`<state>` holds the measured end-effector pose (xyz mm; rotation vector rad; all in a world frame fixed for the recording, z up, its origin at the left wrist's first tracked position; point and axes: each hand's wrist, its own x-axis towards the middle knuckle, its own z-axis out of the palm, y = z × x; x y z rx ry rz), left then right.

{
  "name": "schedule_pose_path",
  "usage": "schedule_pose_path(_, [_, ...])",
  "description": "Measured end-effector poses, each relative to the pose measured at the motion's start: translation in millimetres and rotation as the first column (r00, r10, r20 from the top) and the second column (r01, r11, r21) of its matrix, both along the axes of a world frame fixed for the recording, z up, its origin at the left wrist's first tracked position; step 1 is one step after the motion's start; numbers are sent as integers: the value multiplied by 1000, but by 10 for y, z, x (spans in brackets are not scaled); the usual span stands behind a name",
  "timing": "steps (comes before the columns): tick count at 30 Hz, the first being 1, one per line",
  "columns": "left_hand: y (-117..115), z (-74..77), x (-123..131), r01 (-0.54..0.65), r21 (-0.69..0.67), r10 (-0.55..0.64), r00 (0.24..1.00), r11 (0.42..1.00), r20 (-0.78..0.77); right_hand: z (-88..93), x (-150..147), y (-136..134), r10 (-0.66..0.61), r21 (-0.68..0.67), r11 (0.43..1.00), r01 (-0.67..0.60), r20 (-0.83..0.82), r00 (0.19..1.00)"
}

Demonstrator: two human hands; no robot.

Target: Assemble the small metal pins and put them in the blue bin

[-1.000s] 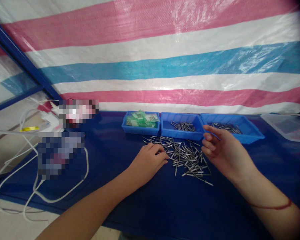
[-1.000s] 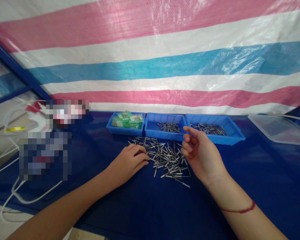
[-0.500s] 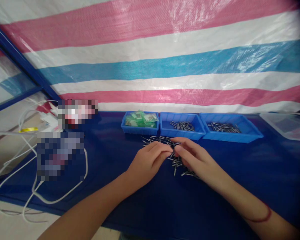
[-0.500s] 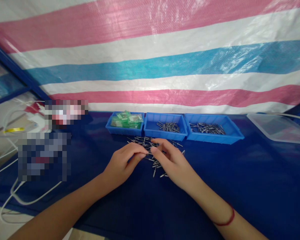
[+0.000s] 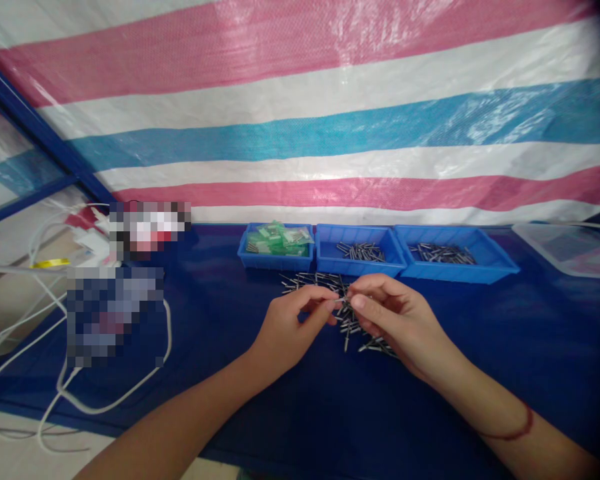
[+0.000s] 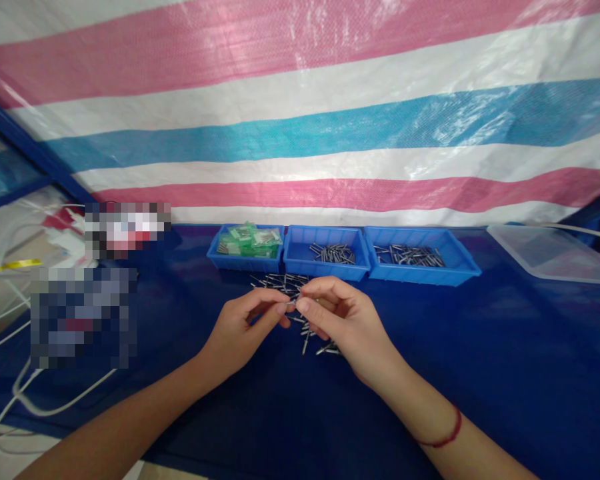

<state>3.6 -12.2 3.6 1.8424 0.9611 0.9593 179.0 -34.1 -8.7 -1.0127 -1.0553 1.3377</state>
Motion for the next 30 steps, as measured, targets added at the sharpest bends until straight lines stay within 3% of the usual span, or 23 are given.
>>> schedule_pose_path(7, [-25,-64,42,31,-46,-31,1000,998,-1,13,-4,2,-130,82,989,119,138,982])
schedule_pose_path(13, [-12,-59,43,114,-122,-114,993,986,7,42,-15,-12,-116,167,983,79,224,968])
schedule_pose_path(17, [-4,-26,44,89,-66,-94,994,994,-64,45,-20,-25,-91,218,975,40,232,968])
schedule_pose_path(24, [41,-83,20,-13,46,13,1000,999,0,12,-4,1,-109,256,966,32,295,949])
schedule_pose_path(30, [55,-82,3,-33,92,34,999,995,-11,-2,-25,1,-122,262,965,-7,472,873])
